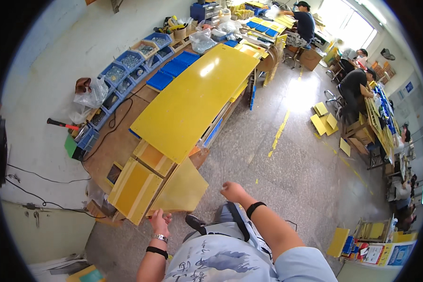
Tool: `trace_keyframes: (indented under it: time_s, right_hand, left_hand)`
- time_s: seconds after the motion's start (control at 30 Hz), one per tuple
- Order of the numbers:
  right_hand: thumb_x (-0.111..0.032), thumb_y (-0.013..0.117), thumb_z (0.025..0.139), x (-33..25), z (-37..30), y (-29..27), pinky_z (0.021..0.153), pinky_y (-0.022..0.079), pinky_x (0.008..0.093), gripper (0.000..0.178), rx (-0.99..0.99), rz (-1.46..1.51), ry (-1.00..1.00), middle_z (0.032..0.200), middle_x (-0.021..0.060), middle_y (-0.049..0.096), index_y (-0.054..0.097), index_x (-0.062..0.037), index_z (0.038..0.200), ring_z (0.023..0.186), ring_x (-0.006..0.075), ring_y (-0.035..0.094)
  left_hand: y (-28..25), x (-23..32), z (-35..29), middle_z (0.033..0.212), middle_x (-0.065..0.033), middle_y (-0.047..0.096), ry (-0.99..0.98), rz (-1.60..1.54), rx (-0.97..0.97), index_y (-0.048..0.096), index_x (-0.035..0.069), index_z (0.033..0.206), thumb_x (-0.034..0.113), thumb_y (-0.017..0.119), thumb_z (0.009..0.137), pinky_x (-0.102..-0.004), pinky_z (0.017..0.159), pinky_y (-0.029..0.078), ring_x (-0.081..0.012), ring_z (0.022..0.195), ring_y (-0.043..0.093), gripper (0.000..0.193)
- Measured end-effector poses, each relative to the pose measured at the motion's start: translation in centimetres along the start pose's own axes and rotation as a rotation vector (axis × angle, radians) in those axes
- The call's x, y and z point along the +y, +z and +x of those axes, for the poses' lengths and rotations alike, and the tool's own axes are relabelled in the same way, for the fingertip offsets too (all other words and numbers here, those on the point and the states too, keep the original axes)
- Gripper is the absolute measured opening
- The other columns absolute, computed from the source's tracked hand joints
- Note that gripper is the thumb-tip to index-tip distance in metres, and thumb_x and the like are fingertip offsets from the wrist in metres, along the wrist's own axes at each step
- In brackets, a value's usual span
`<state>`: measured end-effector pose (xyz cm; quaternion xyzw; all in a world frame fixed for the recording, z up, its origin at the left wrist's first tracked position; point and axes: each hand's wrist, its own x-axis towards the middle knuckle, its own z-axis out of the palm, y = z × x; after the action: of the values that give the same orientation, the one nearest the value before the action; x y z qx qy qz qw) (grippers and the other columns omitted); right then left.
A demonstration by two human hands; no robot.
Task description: The recorder is sorting and stacking painted yellow metal sheets at a workstation in a fabrication facility.
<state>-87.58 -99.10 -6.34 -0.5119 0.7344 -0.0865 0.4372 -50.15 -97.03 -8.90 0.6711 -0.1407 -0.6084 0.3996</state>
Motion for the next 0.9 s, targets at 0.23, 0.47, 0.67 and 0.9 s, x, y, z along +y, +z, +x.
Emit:
trace_keyframes:
  time_s: [0.23,0.47,0.67,0.9]
  right_hand:
    - [-0.033,0.073,0.086,-10.0,5.1,0.0,0.098,0.05,0.0422,0.072,-0.086,0.032,-0.117,0.128,0.0209,0.064,0.045,-0.0044,0.145,0.116,0.0352,0.063]
    - [-0.021,0.074,0.082,-11.9,10.5,0.5,0.099,0.05,0.0431,0.073,-0.051,0.217,-0.366,0.135,0.0211,0.058,0.042,-0.004,0.146,0.118,0.0347,0.062]
    - [-0.023,0.074,0.085,-10.6,11.4,-0.2,0.09,0.052,0.0446,0.045,-0.038,0.202,-0.395,0.116,0.0167,0.067,0.057,-0.0034,0.121,0.106,0.0342,0.065]
    - [-0.022,0.068,0.089,-6.8,10.4,-3.2,0.087,0.052,0.045,0.018,-0.168,-0.091,-0.919,0.099,0.0128,0.069,0.065,-0.0075,0.098,0.1,0.0346,0.064]
  left_hand:
    - [-0.8,0.0,-0.8,0.106,-0.0009,0.067,-0.005,0.023,0.014,0.06,0.01,0.124,0.026,0.053,0.102,-0.0252,0.059,0.051,-0.0139,0.075,0.069,0.028]
    - [1.4,0.6,-2.5,0.123,-0.0011,0.064,-0.017,-0.03,0.146,0.057,0.013,0.131,0.031,0.059,0.1,-0.0308,0.068,0.053,-0.0208,0.086,0.07,0.036]
    - [3.7,0.1,-4.7,0.118,-0.0026,0.064,-0.03,-0.092,0.338,0.057,0.012,0.128,0.029,0.063,0.098,-0.0324,0.068,0.054,-0.0221,0.087,0.071,0.035]
    - [8.1,-0.1,-9.7,0.117,-0.007,0.065,0.432,0.525,0.497,0.054,0.006,0.132,0.025,0.071,0.092,-0.0367,0.077,0.055,-0.0238,0.099,0.068,0.048]
